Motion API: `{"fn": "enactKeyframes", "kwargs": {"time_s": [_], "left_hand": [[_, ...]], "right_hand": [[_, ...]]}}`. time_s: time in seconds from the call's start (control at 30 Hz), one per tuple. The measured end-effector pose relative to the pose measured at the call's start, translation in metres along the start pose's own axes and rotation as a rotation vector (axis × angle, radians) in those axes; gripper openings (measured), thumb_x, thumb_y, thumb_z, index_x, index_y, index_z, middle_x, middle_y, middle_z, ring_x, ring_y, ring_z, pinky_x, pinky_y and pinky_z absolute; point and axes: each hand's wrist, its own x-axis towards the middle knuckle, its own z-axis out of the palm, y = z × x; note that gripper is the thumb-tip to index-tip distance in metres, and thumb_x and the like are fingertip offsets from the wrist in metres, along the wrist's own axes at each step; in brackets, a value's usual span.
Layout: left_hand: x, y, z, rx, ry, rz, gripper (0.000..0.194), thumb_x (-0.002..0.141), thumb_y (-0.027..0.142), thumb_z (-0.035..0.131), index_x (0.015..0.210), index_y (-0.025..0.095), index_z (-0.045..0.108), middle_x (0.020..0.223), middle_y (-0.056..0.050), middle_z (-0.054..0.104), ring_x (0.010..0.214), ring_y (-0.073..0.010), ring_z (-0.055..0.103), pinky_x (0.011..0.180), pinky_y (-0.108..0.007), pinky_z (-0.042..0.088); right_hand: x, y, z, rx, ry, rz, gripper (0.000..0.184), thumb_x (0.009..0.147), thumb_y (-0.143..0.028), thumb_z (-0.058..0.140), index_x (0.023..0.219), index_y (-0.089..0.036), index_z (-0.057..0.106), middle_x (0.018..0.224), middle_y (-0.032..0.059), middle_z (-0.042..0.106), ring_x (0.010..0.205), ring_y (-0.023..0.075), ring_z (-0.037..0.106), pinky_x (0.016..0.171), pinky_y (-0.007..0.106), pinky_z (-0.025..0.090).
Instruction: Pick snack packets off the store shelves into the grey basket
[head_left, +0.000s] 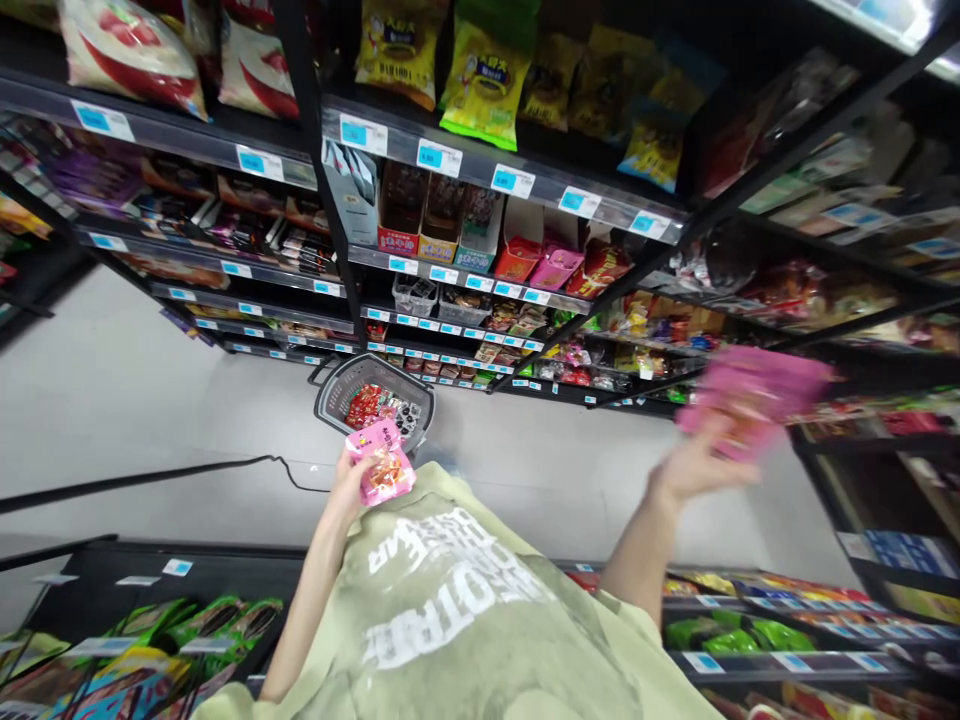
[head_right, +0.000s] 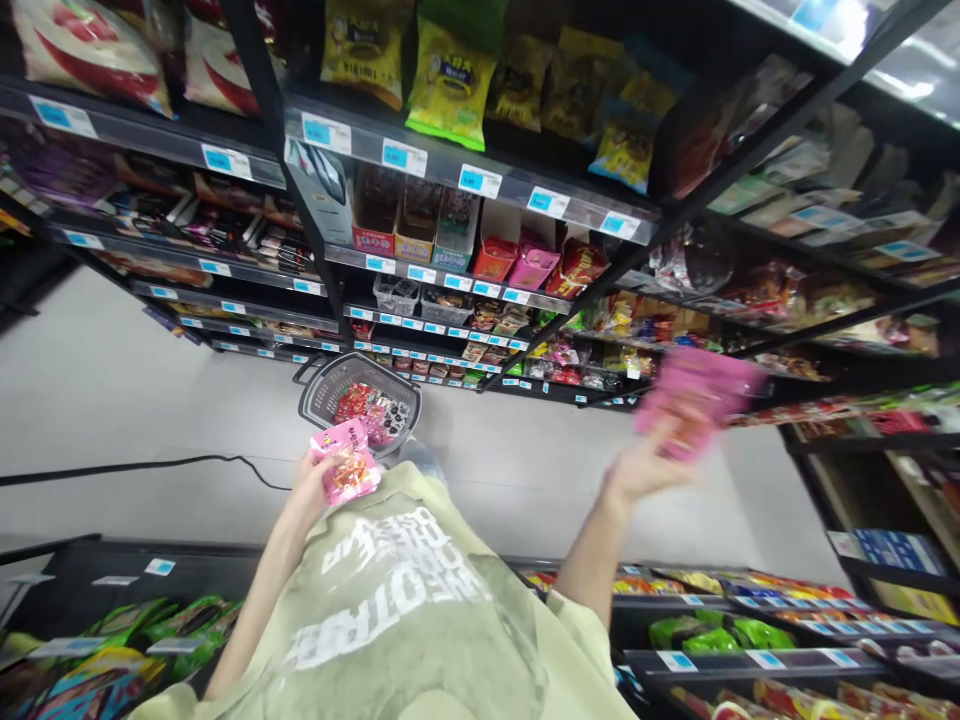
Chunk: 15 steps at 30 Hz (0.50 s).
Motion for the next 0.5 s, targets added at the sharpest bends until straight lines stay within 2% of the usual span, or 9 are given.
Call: {"fn": "enactKeyframes", "kwargs": {"time_s": [0.03,0.07,0.13,0.17,0.2,0.3,0.4,0.5], "left_hand": [[-0.002,0.001,0.002,-0.009,0.000,0.004,0.048,0.057,0.016,0.075,0.103,0.022,0.060,0.087,0.000,0.072,0.073,-0.0200,0.070,0.070,-0.034,0.058],[-0.004,0.002,0.003,-0.012,-0.006,0.005,0.050,0.057,0.016,0.075,0.104,0.023,0.059,0.088,0.001,0.072,0.073,-0.0192,0.069,0.070,-0.034,0.058],[-0.008,0.002,0.006,-0.005,-0.039,-0.001,0.053,0.058,0.015,0.075,0.107,0.024,0.058,0.089,0.001,0.071,0.073,-0.0182,0.069,0.070,-0.033,0.057],[-0.009,0.001,0.007,0.005,-0.064,-0.004,0.054,0.058,0.016,0.075,0.109,0.024,0.058,0.090,0.001,0.071,0.074,-0.0181,0.068,0.071,-0.033,0.057],[-0.010,0.000,0.007,0.019,-0.089,-0.002,0.056,0.059,0.016,0.074,0.111,0.024,0.057,0.091,0.000,0.071,0.076,-0.0182,0.068,0.072,-0.032,0.056],[-0.010,-0.003,0.005,0.092,-0.139,0.052,0.064,0.060,0.015,0.073,0.121,0.026,0.056,0.103,-0.002,0.070,0.086,-0.0193,0.068,0.078,-0.032,0.056],[-0.009,-0.005,0.001,0.201,-0.145,0.128,0.075,0.063,0.015,0.073,0.133,0.029,0.050,0.121,-0.006,0.065,0.099,-0.0207,0.066,0.088,-0.034,0.054],[-0.007,-0.004,0.001,0.244,-0.145,0.163,0.083,0.066,0.017,0.076,0.141,0.030,0.043,0.131,-0.009,0.060,0.112,-0.0227,0.063,0.097,-0.037,0.050]], "right_hand": [[-0.002,-0.003,0.014,0.058,-0.044,0.015,0.036,0.092,-0.039,0.053,0.086,-0.013,0.077,0.088,0.0189,0.075,0.077,0.0263,0.066,0.065,0.033,0.044],[-0.005,-0.010,0.032,0.139,-0.143,0.005,0.033,0.092,-0.037,0.053,0.088,-0.016,0.077,0.086,0.0160,0.076,0.076,0.0260,0.066,0.065,0.032,0.045],[-0.015,-0.034,0.074,0.310,-0.511,-0.093,0.026,0.088,-0.033,0.055,0.093,-0.022,0.078,0.084,0.0081,0.077,0.072,0.0248,0.067,0.066,0.031,0.047],[-0.021,-0.049,0.093,0.346,-0.611,-0.114,0.024,0.088,-0.032,0.055,0.090,-0.023,0.077,0.079,0.0049,0.076,0.068,0.0232,0.065,0.064,0.030,0.046],[-0.026,-0.062,0.109,0.354,-0.655,-0.120,0.025,0.089,-0.033,0.053,0.085,-0.023,0.076,0.072,0.0030,0.074,0.063,0.0215,0.063,0.062,0.029,0.045],[-0.035,-0.091,0.132,0.367,-0.593,-0.068,0.029,0.090,-0.037,0.053,0.078,-0.019,0.072,0.059,0.0011,0.066,0.054,0.0181,0.058,0.055,0.026,0.041],[-0.031,-0.101,0.131,0.537,-0.600,-0.003,0.028,0.089,-0.039,0.056,0.102,-0.019,0.071,0.068,0.0008,0.069,0.054,0.0185,0.063,0.051,0.026,0.046],[-0.024,-0.103,0.129,0.745,-0.569,0.106,0.039,0.086,-0.042,0.062,0.119,-0.021,0.064,0.086,0.0032,0.073,0.062,0.0219,0.070,0.051,0.031,0.055]]}}
